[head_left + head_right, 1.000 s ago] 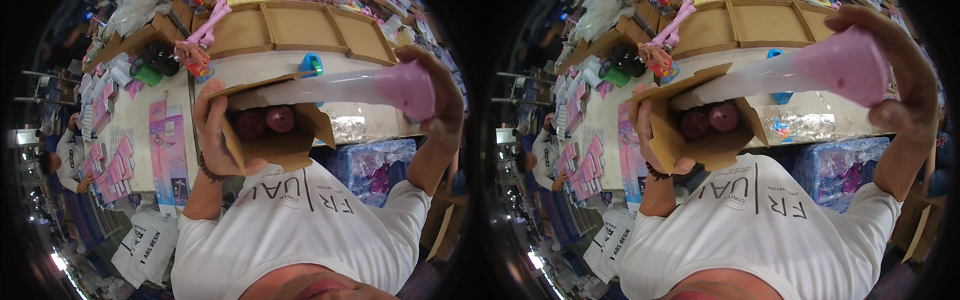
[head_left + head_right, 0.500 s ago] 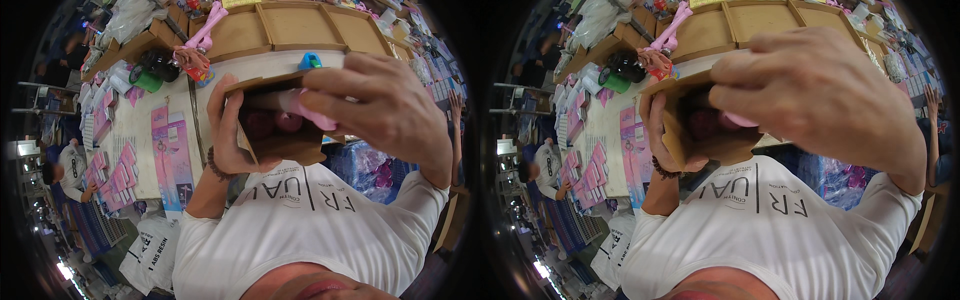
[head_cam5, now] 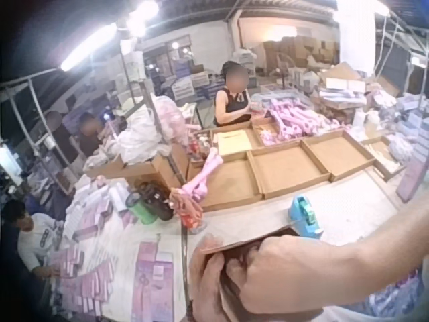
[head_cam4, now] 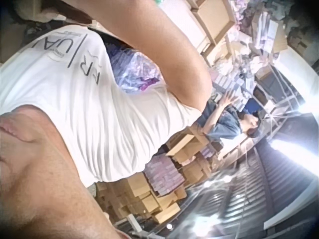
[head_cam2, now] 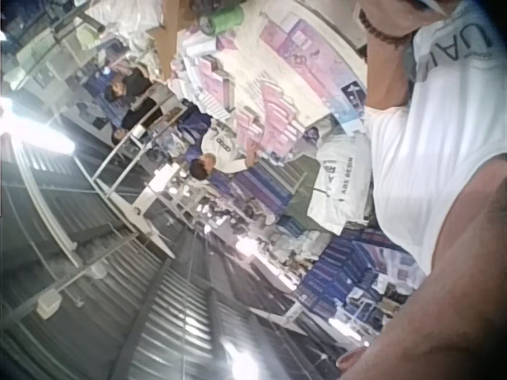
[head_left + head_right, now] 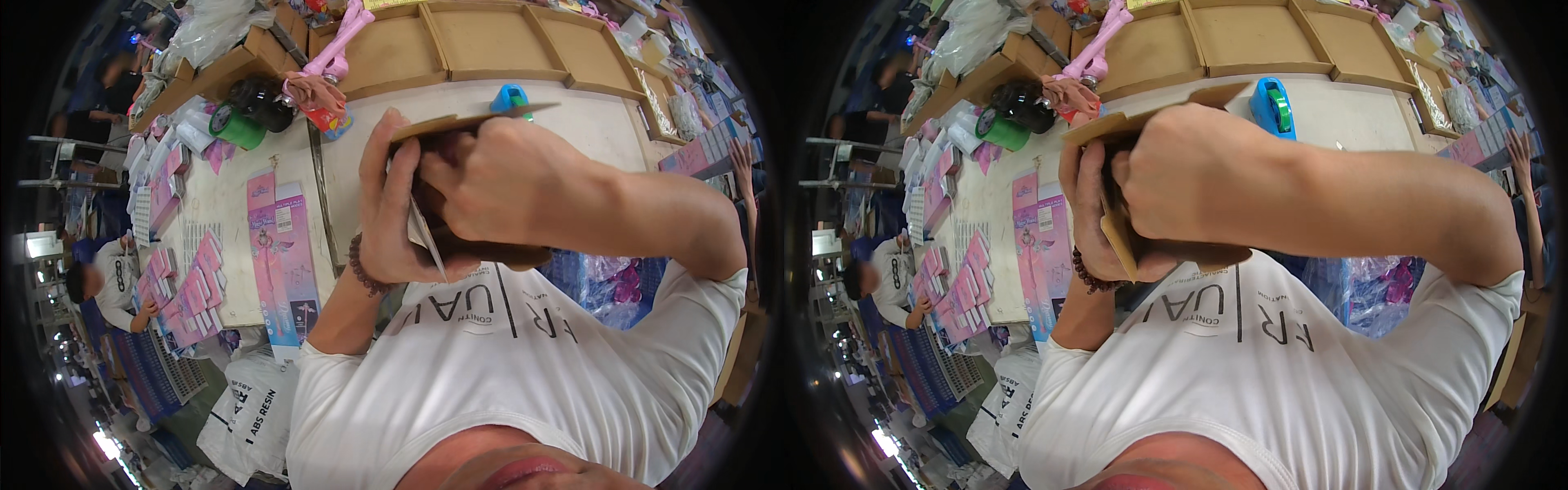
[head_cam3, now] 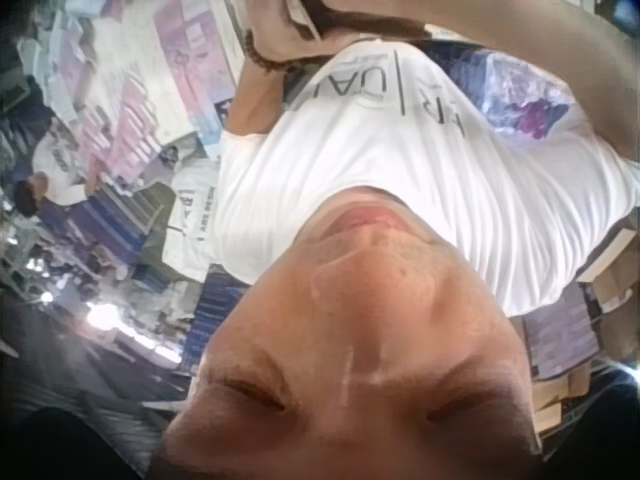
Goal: The person unpacks pink bubble-blower heads from a box and retrieves white plastic handles from a blue crate. They repeatedly attach the heads to the handles by hand, then place the assembled units on the table. The person also wipes the heads with a cloth during assembly.
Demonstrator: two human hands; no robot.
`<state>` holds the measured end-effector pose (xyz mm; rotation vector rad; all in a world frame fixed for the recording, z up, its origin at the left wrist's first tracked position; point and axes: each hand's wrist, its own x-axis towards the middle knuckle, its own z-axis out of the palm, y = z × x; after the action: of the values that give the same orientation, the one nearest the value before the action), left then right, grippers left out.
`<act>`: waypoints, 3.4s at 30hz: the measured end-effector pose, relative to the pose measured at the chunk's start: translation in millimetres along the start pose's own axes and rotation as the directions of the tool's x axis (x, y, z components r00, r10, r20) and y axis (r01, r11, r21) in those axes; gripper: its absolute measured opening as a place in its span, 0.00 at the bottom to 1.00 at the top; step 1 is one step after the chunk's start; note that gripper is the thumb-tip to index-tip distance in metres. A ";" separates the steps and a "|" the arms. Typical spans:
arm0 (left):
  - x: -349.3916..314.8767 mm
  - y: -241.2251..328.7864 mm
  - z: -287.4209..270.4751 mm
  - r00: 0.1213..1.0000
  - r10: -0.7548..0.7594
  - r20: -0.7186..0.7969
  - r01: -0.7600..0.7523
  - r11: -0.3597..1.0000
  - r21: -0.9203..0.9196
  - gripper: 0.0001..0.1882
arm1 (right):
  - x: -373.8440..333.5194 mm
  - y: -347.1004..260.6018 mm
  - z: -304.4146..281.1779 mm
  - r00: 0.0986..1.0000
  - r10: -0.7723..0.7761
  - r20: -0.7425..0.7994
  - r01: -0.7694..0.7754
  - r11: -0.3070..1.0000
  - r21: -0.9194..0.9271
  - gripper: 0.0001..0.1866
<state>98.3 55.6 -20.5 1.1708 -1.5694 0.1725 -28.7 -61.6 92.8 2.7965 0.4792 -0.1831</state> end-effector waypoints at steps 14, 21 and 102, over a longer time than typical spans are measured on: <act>4.1 -22.4 -5.6 0.996 0.000 -0.084 -0.002 1.000 -0.021 0.56 | 13.3 32.3 10.8 0.986 0.068 -0.153 -0.030 0.970 0.242 0.04; 8.2 -23.6 -4.4 0.997 0.003 -0.075 0.001 0.999 0.050 0.52 | 11.1 37.7 14.2 1.000 0.016 -0.024 -0.012 0.986 0.165 0.02; -57.1 39.6 56.3 0.987 -0.161 0.015 0.157 0.977 0.146 0.40 | -65.3 -55.1 196.7 0.335 0.868 -0.367 0.322 0.261 0.910 0.62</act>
<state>25.6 71.9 -69.8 1.4111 -1.4985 0.1676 -123.4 -93.0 -97.1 3.6876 -0.4158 2.1020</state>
